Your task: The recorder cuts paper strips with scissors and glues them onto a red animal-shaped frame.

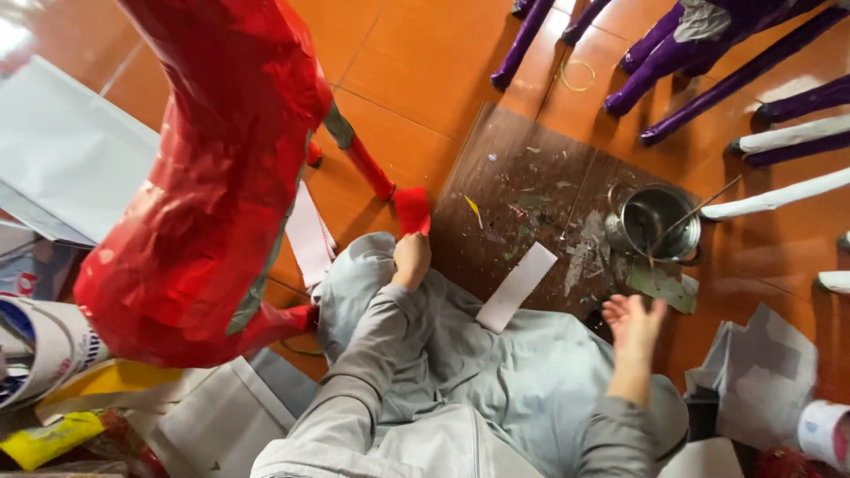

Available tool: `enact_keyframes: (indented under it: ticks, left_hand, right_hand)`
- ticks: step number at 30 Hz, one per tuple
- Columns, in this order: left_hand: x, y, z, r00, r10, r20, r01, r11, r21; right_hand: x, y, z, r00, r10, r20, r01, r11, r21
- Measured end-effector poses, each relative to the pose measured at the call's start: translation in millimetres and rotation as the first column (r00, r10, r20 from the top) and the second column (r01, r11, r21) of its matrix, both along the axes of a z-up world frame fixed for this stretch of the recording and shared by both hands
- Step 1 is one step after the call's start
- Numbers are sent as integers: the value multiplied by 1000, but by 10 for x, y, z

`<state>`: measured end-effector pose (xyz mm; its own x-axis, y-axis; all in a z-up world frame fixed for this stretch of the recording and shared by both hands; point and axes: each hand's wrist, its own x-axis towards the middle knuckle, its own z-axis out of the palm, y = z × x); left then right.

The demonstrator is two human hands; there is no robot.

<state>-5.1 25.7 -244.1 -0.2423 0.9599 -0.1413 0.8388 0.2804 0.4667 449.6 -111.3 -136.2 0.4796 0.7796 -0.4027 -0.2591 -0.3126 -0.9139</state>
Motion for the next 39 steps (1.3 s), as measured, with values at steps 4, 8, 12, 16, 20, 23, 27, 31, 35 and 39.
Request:
enact_keyframes:
  ticks: [4, 8, 12, 16, 20, 23, 27, 31, 35, 39]
  left_hand:
    - [-15, -63, 9, 995, -79, -62, 87, 984, 152]
    - [-3, -206, 65, 997, -29, 71, 1, 929, 371]
    - [-79, -321, 65, 993, -60, 103, 34, 970, 240]
    - [-107, -285, -1, 980, -48, 194, -6, 964, 267]
    - [-119, -179, 149, 955, 28, 296, -153, 900, 408]
    - [-135, -282, 293, 963, 9, 268, -119, 909, 399]
    - [-94, -259, 552, 964, 16, 265, -143, 872, 467]
    - [-46, -190, 702, 920, 83, 383, -256, 868, 426]
    - [33, -213, 1007, 745, -17, 666, -294, 888, 353]
    - [260, -244, 1134, 572, -184, 799, -276, 874, 399]
  right_hand:
    - [-38, 170, 520, 990, -106, -96, 114, 990, 82]
    - [197, 236, 160, 984, 102, -145, -53, 950, 307]
    - [23, 82, 293, 978, 75, -193, -15, 955, 295]
    - [-24, -52, 533, 978, 23, -206, 55, 930, 363]
    - [-60, -215, 756, 934, -2, -358, 144, 918, 370]
    - [-81, -281, 863, 901, -3, -433, 129, 956, 263]
    - [253, -319, 132, 983, -76, -165, 104, 980, 168]
    - [197, -197, 175, 988, -150, -41, 151, 988, 20]
    - [264, -149, 7, 938, -16, -346, 35, 998, 49]
    - [66, -136, 163, 808, -89, -583, 134, 990, 35]
